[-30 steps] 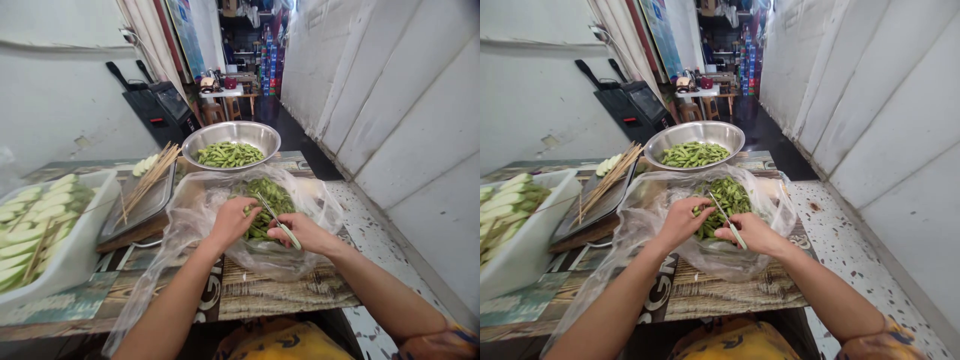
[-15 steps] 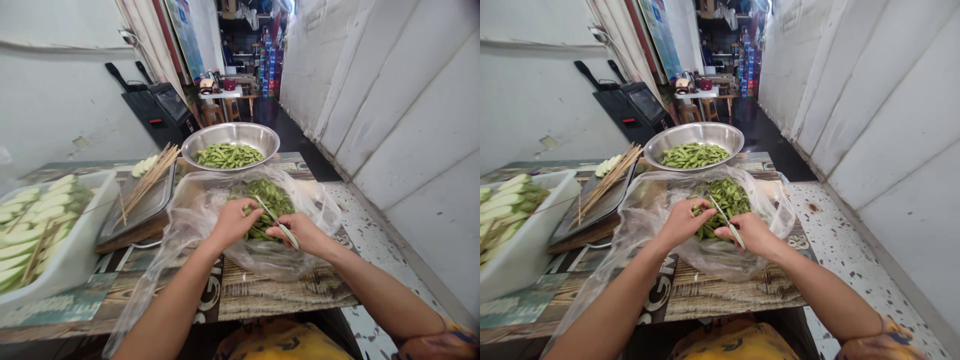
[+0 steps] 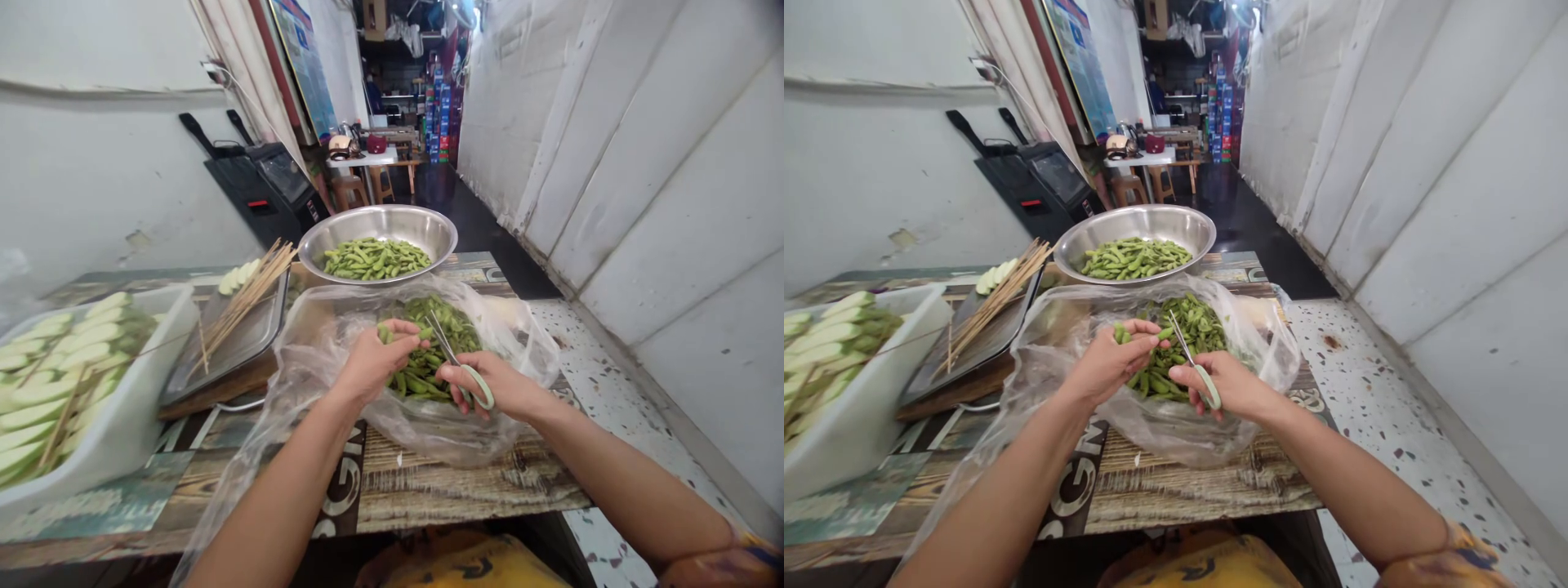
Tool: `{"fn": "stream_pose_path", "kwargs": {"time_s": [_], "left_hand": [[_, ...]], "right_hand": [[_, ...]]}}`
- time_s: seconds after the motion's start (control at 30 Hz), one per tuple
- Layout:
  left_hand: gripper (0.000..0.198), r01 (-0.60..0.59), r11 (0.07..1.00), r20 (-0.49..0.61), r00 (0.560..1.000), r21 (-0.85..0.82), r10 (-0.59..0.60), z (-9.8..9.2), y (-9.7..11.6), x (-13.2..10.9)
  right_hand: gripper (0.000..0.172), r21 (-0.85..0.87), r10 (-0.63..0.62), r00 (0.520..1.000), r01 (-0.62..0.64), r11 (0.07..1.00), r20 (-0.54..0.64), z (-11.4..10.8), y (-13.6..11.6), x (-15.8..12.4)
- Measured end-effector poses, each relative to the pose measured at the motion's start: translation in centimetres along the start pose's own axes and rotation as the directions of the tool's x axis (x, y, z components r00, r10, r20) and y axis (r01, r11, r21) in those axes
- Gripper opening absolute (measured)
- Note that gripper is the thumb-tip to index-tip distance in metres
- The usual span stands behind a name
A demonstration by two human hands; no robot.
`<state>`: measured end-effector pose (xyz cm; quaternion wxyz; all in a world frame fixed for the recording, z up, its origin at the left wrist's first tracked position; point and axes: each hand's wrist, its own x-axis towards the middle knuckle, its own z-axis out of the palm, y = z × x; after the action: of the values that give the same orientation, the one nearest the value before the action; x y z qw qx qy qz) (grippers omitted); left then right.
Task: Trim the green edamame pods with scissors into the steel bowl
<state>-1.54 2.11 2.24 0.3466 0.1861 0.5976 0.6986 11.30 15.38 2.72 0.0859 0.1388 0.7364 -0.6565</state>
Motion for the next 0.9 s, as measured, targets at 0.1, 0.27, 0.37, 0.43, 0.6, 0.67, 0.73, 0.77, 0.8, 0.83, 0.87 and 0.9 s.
{"fn": "stream_pose_path", "kwargs": {"time_s": [0.1, 0.27, 0.37, 0.43, 0.6, 0.67, 0.73, 0.77, 0.8, 0.83, 0.87, 0.9], "left_hand": [[0.032, 0.011, 0.998, -0.030, 1.000, 0.065, -0.009, 0.2, -0.2, -0.1], [0.032, 0.004, 0.995, -0.027, 1.000, 0.099, -0.001, 0.1, -0.4, -0.1], [0.030, -0.004, 1.000, 0.004, 1.000, 0.023, 0.004, 0.0, -0.3, 0.1], [0.023, 0.032, 0.993, 0.039, 0.999, -0.113, -0.027, -0.3, -0.1, 0.4], [0.008, 0.244, 0.866, 0.084, 0.970, -0.437, -0.230, -1.2, 0.4, 1.1], [0.001, 0.211, 0.899, 0.066, 0.977, -0.383, -0.201, -1.3, 0.2, 1.2], [0.009, 0.081, 0.986, 0.010, 0.997, -0.148, -0.081, -1.2, -0.2, 1.2], [0.012, -0.015, 0.999, 0.002, 1.000, 0.042, 0.015, -1.0, -0.5, 1.0], [0.016, -0.120, 0.960, 0.026, 0.993, 0.254, 0.117, -0.8, -0.9, 0.9], [0.019, -0.221, 0.862, 0.084, 0.975, 0.456, 0.205, -0.6, -1.2, 0.8], [0.021, -0.305, 0.725, 0.163, 0.952, 0.617, 0.261, -0.4, -1.5, 0.7], [0.022, -0.361, 0.581, 0.240, 0.930, 0.730, 0.277, -0.3, -1.8, 0.5]], "right_hand": [[0.045, -0.049, 0.004, 1.000, -0.004, 0.999, -0.013, -0.1, -0.1, 0.0], [0.042, -0.122, 0.006, 0.999, -0.011, 0.992, -0.042, -0.3, 0.1, 0.1], [0.040, -0.102, 0.001, 0.995, -0.011, 0.995, -0.096, -0.2, 0.5, 0.3], [0.038, -0.038, -0.001, 0.991, -0.004, 0.999, -0.131, -0.3, 0.7, 0.6], [0.038, 0.102, -0.038, 0.980, 0.059, 0.993, -0.198, -1.0, 0.9, 1.0], [0.039, 0.111, -0.043, 0.976, 0.068, 0.991, -0.211, -1.2, 0.9, 1.1], [0.039, 0.106, -0.040, 0.976, 0.064, 0.992, -0.215, -1.3, 1.0, 1.1], [0.039, 0.102, -0.040, 0.976, 0.063, 0.993, -0.214, -1.4, 1.0, 1.1], [0.039, 0.097, -0.043, 0.976, 0.065, 0.993, -0.213, -1.4, 1.0, 1.1], [0.039, 0.093, -0.047, 0.976, 0.068, 0.993, -0.211, -1.5, 1.1, 1.1], [0.039, 0.091, -0.053, 0.977, 0.073, 0.993, -0.207, -1.5, 1.1, 1.1], [0.039, 0.088, -0.060, 0.977, 0.080, 0.993, -0.204, -1.5, 1.2, 1.2]]}}
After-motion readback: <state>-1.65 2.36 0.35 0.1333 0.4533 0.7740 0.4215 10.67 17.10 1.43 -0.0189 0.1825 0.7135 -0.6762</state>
